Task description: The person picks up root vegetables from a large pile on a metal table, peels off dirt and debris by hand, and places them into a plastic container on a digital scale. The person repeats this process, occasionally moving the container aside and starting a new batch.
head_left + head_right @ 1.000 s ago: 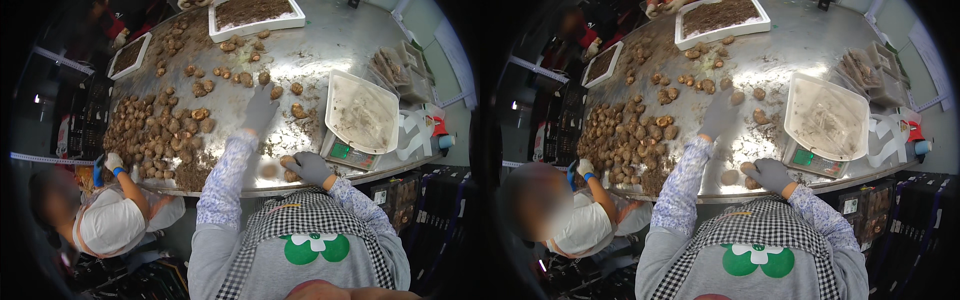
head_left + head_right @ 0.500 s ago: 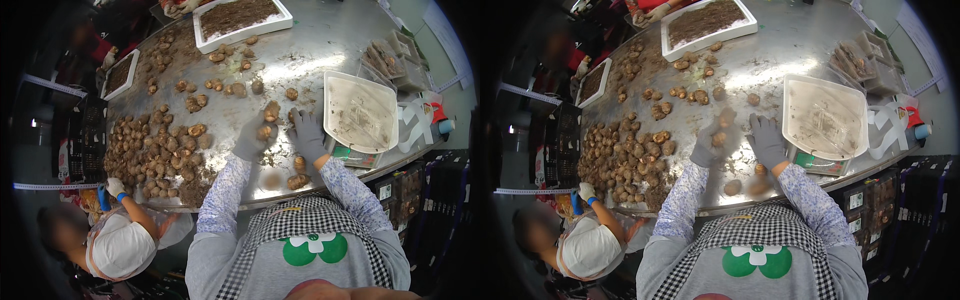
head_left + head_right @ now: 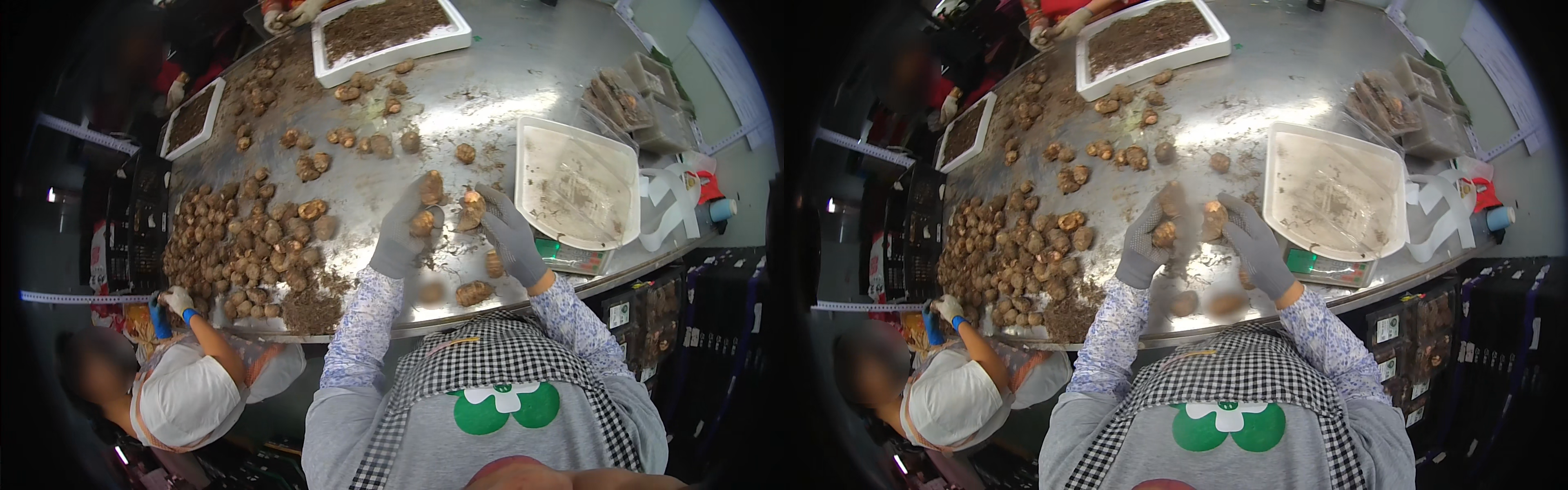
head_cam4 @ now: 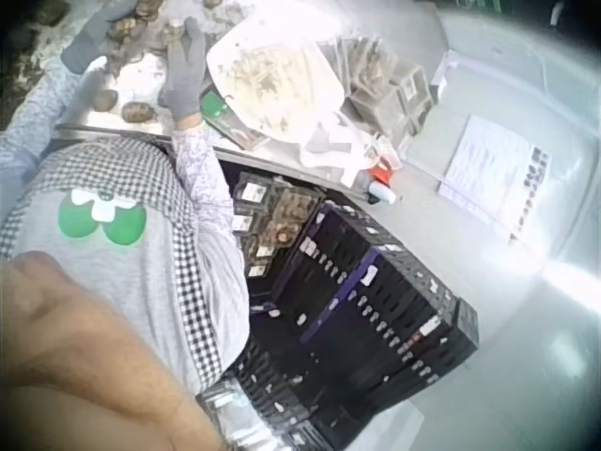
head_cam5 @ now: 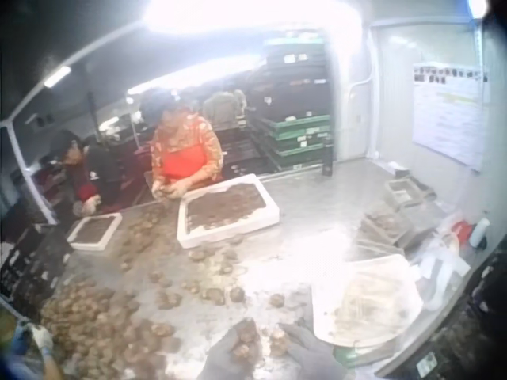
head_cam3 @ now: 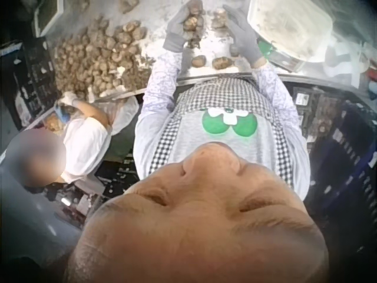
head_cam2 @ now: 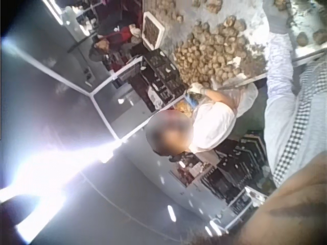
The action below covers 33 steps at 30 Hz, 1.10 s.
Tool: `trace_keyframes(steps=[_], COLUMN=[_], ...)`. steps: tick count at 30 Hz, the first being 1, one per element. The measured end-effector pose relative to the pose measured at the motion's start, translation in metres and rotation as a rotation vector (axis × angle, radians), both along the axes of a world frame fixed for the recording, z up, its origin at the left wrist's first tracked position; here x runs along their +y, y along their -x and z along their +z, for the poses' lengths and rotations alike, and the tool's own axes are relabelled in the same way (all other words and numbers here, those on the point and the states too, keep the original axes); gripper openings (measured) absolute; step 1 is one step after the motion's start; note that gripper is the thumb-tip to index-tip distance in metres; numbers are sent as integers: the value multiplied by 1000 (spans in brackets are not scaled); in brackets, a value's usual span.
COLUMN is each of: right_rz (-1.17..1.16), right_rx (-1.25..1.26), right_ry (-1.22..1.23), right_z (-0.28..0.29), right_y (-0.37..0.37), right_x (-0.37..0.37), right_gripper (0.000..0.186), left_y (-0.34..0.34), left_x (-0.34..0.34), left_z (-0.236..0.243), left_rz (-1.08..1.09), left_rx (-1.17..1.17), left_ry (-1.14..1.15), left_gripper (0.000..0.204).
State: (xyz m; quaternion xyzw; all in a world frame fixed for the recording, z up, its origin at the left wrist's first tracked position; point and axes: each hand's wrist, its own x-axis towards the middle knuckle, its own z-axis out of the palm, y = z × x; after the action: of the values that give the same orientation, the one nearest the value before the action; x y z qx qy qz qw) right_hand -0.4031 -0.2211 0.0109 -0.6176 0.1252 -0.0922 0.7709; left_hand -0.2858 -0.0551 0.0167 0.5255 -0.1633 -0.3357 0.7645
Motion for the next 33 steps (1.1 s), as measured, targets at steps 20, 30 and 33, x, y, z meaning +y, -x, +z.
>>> trace_keyframes(steps=[20,30,33], right_rz=[-639,-209,-24], right_rx=[-25,-315,-358], right_ry=[1321,1267,1205], right_z=[69,86,84], right_y=[85,43,20], right_x=[-117,-52,-22], right_gripper=[32,29,27], left_y=[52,-68,-77], left_x=[-156,-115,-121], left_z=[62,-45,-64], left_rz=[-131,13,-91], left_rx=[-839,-984,-1035], left_ry=[-315,-765,-894], left_gripper=[43,33,26])
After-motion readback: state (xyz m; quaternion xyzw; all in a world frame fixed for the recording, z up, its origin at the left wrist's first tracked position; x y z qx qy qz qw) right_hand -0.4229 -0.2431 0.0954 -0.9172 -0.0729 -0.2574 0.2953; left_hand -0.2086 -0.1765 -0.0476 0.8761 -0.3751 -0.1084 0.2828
